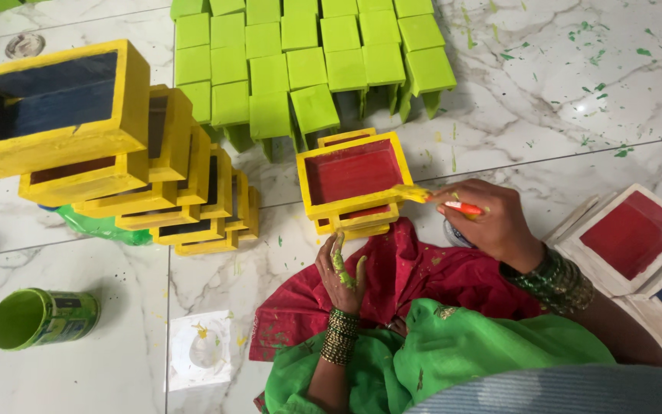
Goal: The person sits on the floor and paints small wooden drawer boxes yellow using a brush, dipping the brush into an open paint can. They hold each box on their lap, turn it to coat its sides and edges, and stack finished boxes with others already painted yellow, green, red and blue.
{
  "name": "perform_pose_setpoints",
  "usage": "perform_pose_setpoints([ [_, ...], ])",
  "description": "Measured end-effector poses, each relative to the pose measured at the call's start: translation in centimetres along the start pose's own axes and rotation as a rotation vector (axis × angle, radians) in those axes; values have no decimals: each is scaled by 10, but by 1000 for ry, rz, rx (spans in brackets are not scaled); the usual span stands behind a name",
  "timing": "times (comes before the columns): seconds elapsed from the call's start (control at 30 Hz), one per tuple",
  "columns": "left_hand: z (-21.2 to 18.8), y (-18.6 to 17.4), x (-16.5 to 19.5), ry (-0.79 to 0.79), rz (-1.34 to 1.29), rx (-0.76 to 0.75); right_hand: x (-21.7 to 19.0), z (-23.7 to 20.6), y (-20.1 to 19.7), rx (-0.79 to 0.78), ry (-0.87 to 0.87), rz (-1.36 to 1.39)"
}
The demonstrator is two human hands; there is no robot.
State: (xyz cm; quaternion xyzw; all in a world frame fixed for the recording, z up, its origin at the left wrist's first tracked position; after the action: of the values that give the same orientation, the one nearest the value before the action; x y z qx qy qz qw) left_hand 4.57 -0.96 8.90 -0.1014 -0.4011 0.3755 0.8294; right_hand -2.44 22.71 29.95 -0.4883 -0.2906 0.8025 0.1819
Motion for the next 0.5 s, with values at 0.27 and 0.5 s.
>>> perform_pose_setpoints([
  [0.27,7,-23,-17,31,18,-61,6,71,80,-281,-141,317],
  [0.5,5,-39,-26,33,30,-50,-1,96,148,-426,-159,338],
])
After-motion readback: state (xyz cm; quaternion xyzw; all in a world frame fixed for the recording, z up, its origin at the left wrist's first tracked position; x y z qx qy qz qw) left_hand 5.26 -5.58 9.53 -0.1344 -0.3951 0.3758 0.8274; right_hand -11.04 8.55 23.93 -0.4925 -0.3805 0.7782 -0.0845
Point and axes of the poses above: each hand's wrist, its own z-axis towards the middle knuckle, its own y-axis out of the palm, x = y × z, the point moved 2 cm from there along z, towards the middle knuckle, and after that the axes turned 10 degrees about y, right-handed, at the moved point
